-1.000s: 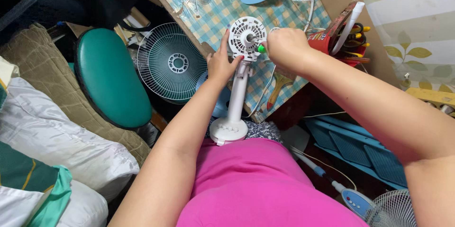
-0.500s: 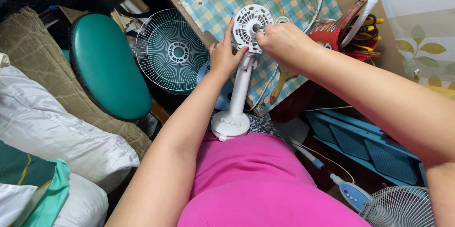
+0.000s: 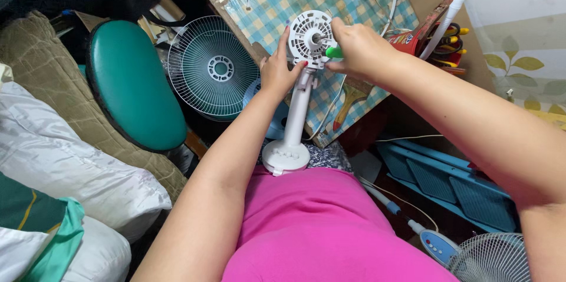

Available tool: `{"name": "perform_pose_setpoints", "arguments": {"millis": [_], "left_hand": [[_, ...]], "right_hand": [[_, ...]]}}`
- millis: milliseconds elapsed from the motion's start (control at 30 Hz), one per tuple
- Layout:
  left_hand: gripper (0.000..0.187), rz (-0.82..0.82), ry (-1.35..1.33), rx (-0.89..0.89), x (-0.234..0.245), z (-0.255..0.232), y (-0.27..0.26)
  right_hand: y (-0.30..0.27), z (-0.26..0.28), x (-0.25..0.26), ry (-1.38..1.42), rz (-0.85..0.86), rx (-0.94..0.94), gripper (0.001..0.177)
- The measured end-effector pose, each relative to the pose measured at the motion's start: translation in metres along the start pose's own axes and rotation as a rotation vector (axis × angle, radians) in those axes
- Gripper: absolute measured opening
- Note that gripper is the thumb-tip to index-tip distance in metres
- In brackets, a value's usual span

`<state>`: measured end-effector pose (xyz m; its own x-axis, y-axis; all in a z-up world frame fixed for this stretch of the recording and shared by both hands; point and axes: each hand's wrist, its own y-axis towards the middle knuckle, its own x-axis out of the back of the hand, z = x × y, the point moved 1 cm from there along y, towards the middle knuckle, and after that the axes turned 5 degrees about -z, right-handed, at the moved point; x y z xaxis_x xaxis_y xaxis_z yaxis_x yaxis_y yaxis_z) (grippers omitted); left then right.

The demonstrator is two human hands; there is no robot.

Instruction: The person assembles a small white pedestal fan while seated. They use a green screwdriver to tighten the central hub, then attach the front wire cage and secure it with a plastic nut.

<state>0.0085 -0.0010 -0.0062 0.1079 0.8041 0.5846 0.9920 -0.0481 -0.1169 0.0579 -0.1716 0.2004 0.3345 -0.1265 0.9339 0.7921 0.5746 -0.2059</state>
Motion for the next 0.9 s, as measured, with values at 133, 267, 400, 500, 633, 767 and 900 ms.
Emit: {"name": "perform_pose_setpoints", "arguments": {"millis": [133,267,400,500,633,767,900], "left_hand": [[0.104,-0.017,-0.023,-0.013,0.002,0.0,-0.004],[0.105,-0.043,-0.031,-0.026,0.003,-0.002,-0.004],[0.104,-0.022,-0.04,0.003,0.002,-0.003,-0.003],[0.103,-0.028,-0.05,0.0,0.002,-0.001,-0.004],[0.103,-0.035,-0.017,-0.021,0.002,-0.001,-0.005],[0.104,-0.033,0.002,-0.032,0.004,-0.002,-0.003],[0.104,-0.032,0.002,-0.024,0.004,-0.002,-0.005]], "right_hand": [[-0.001,0.012,0.014,-0.39,0.034,0.29,0.021],[-0.001,0.011,0.014,-0.528,0.072,0.388,0.017],[-0.013,0.003,0.002,-0.39,0.105,0.253,0.013],[-0.012,-0.009,-0.005,-0.017,0.036,-0.133,0.026],[-0.008,-0.027,-0.005,0.243,0.156,-0.641,0.039],[-0.019,-0.016,-0.002,-0.028,-0.136,0.039,0.033],[-0.026,-0.008,0.005,-0.348,-0.121,0.422,0.021]]}}
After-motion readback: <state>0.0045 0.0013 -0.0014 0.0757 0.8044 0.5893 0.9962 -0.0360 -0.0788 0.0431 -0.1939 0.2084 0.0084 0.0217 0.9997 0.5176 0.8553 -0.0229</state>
